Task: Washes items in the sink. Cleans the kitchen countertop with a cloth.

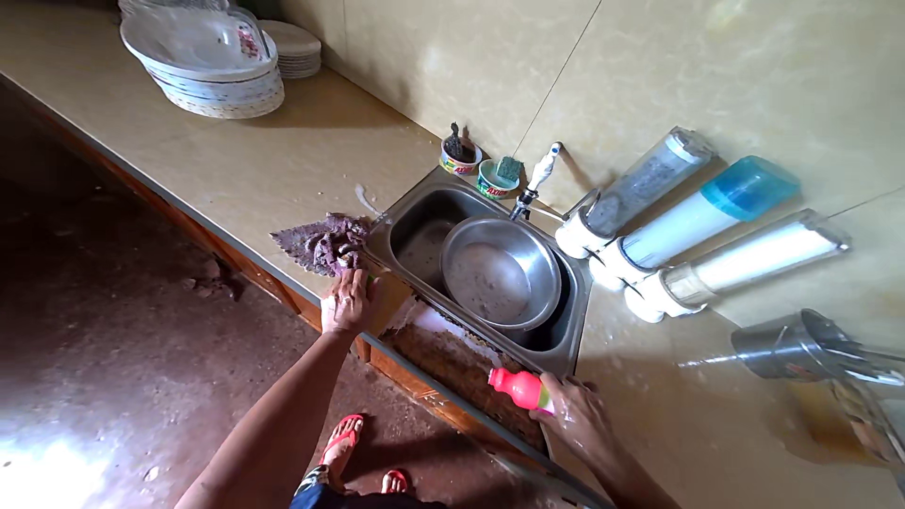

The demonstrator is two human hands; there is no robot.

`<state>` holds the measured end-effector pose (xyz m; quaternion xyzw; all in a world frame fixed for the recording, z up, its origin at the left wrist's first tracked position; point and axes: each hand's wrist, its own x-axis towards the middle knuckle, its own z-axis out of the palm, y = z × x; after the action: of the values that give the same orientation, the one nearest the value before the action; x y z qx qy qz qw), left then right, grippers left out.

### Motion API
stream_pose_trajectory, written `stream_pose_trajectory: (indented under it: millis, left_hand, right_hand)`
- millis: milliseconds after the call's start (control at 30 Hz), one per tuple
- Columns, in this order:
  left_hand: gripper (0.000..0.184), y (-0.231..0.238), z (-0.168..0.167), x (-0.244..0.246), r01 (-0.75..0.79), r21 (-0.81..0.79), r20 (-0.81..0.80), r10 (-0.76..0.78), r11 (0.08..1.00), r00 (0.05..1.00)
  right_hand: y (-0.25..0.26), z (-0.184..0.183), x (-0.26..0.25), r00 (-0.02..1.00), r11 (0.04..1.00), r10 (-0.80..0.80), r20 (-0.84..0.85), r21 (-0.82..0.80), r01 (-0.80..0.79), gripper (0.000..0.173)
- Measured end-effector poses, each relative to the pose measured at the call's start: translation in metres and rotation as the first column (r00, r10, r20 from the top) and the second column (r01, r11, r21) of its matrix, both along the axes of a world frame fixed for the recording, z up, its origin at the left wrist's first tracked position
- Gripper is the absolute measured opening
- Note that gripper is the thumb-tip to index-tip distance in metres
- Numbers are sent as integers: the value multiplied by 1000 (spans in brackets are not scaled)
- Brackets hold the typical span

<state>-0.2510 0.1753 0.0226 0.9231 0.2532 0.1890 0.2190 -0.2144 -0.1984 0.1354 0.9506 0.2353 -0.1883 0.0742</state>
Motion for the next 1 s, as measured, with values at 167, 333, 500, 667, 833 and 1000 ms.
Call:
stream_pose_trajectory:
  millis: [167,333,500,667,833,1000]
  left_hand:
    - [37,-1,2,0,-2,-10,-17,2,1000,1000]
    - [39,-1,3,0,-2,-24,-55,1,1000,999]
    - [38,-2,0,0,-18,3,-11,18,1000,1000]
    - [40,-2,2,0,-19,-9,-48,18,1000,999]
    - [39,-1,2,0,-16,-1,-45,16,1000,999]
    - [41,0,2,0,-8,-7,-53,7,1000,999]
  right_hand:
    - [4,1,3,1000,1000,-5,-3,-7,4,53]
    - [-35,1,0,999,999,-31,8,9,31,54]
    - [-41,-5,1,998,998,-59,-18,-27,58,53]
    - [12,-10,3,1000,995,-5,-29,96,8,53]
    - [75,0,11,992,993,108,-70,48,-105,52]
    - [84,10,13,984,985,174,-47,26,-173,51]
